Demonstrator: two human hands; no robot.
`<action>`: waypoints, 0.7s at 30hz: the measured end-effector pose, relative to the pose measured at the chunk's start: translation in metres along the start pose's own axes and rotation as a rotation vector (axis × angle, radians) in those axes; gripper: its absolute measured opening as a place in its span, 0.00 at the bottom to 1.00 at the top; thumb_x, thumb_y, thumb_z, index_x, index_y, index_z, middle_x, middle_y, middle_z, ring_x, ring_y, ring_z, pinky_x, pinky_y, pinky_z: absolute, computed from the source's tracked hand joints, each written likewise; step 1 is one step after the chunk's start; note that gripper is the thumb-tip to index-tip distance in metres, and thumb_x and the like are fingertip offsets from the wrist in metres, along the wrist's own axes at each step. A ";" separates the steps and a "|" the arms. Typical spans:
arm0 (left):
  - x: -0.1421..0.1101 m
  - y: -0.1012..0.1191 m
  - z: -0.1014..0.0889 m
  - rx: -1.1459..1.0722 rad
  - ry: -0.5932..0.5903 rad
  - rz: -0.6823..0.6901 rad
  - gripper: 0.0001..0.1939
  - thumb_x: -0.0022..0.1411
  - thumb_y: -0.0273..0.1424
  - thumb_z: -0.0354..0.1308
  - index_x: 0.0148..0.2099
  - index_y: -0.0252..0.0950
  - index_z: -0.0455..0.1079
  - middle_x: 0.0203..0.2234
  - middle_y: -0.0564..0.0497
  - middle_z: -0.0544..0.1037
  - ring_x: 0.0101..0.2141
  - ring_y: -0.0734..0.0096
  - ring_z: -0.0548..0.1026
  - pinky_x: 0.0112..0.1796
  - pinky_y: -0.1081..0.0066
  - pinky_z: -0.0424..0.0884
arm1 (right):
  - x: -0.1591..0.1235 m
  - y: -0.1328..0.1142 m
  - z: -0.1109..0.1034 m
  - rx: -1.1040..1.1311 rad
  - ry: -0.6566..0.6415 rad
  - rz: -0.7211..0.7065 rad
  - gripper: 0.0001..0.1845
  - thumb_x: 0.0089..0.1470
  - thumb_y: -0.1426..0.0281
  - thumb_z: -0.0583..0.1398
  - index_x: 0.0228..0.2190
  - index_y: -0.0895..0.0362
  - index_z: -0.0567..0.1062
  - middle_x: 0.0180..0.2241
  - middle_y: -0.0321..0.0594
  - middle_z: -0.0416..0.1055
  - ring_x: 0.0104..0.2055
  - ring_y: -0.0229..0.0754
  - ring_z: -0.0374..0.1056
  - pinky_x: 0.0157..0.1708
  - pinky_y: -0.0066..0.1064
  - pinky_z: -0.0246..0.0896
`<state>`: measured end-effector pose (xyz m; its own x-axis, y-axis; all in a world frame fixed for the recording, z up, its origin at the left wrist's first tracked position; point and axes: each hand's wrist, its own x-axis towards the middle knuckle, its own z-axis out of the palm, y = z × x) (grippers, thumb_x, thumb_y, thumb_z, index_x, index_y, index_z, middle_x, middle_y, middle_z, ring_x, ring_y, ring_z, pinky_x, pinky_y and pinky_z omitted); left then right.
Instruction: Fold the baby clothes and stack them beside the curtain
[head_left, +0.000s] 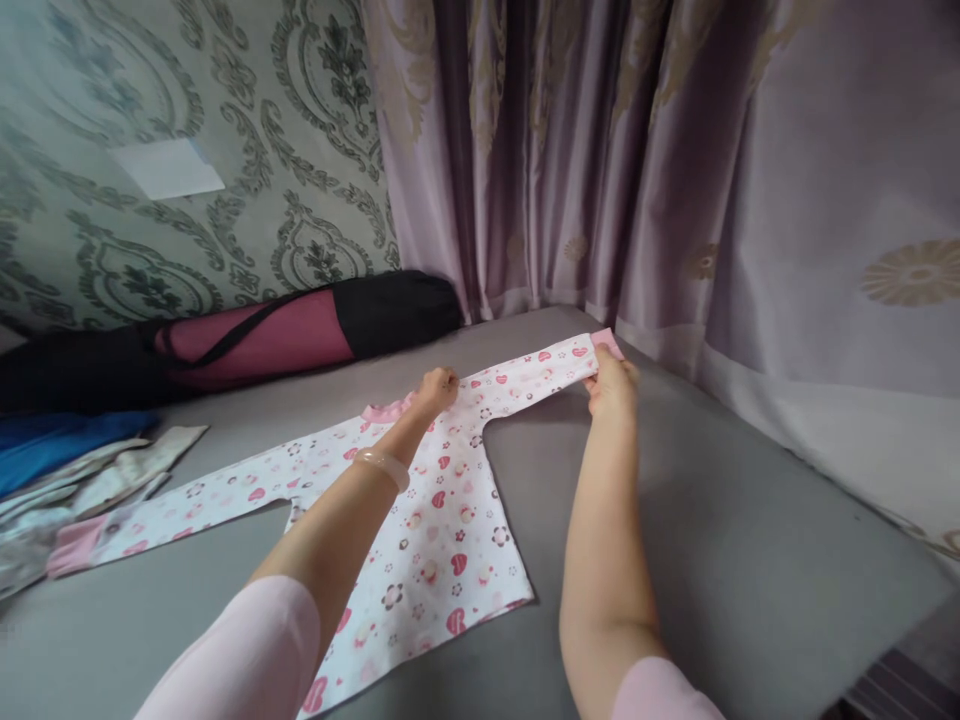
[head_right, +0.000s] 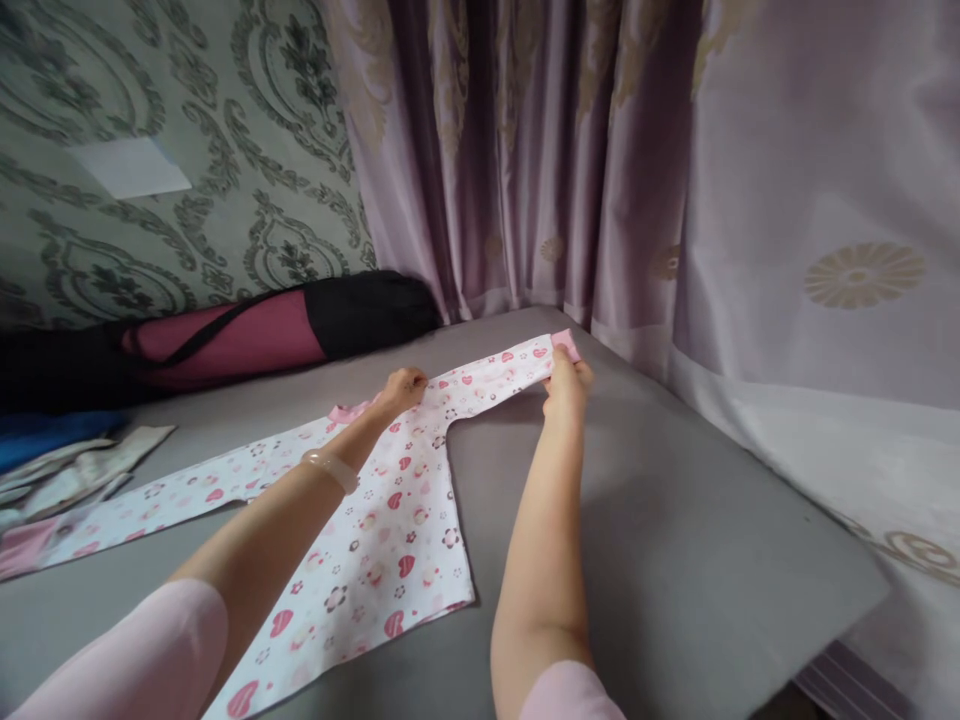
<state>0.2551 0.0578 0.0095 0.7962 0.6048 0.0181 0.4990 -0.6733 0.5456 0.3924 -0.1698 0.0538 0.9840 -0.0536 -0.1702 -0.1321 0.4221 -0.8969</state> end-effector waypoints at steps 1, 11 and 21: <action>-0.001 0.002 0.002 0.008 -0.010 -0.012 0.12 0.59 0.22 0.51 0.38 0.31 0.77 0.31 0.44 0.80 0.37 0.64 0.77 0.39 0.73 0.68 | 0.000 0.000 -0.001 -0.058 0.011 -0.016 0.02 0.52 0.72 0.60 0.29 0.57 0.71 0.23 0.34 0.72 0.28 0.39 0.73 0.30 0.32 0.72; -0.003 0.000 0.015 0.014 -0.020 -0.103 0.11 0.62 0.28 0.53 0.41 0.36 0.77 0.33 0.47 0.81 0.37 0.67 0.78 0.40 0.74 0.70 | -0.028 -0.016 0.016 0.108 -0.260 -0.011 0.04 0.52 0.70 0.62 0.31 0.56 0.71 0.21 0.29 0.71 0.23 0.33 0.69 0.26 0.26 0.71; -0.021 0.013 0.016 -0.160 0.163 -0.184 0.13 0.60 0.29 0.55 0.47 0.31 0.73 0.44 0.36 0.77 0.46 0.53 0.76 0.46 0.60 0.70 | -0.100 0.002 0.079 0.203 -0.648 0.158 0.08 0.55 0.66 0.62 0.37 0.54 0.71 0.27 0.32 0.74 0.32 0.37 0.74 0.36 0.33 0.74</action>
<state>0.2505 0.0294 0.0031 0.6253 0.7797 0.0339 0.5593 -0.4780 0.6773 0.3028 -0.0917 0.1014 0.8363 0.5467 0.0428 -0.3163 0.5447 -0.7767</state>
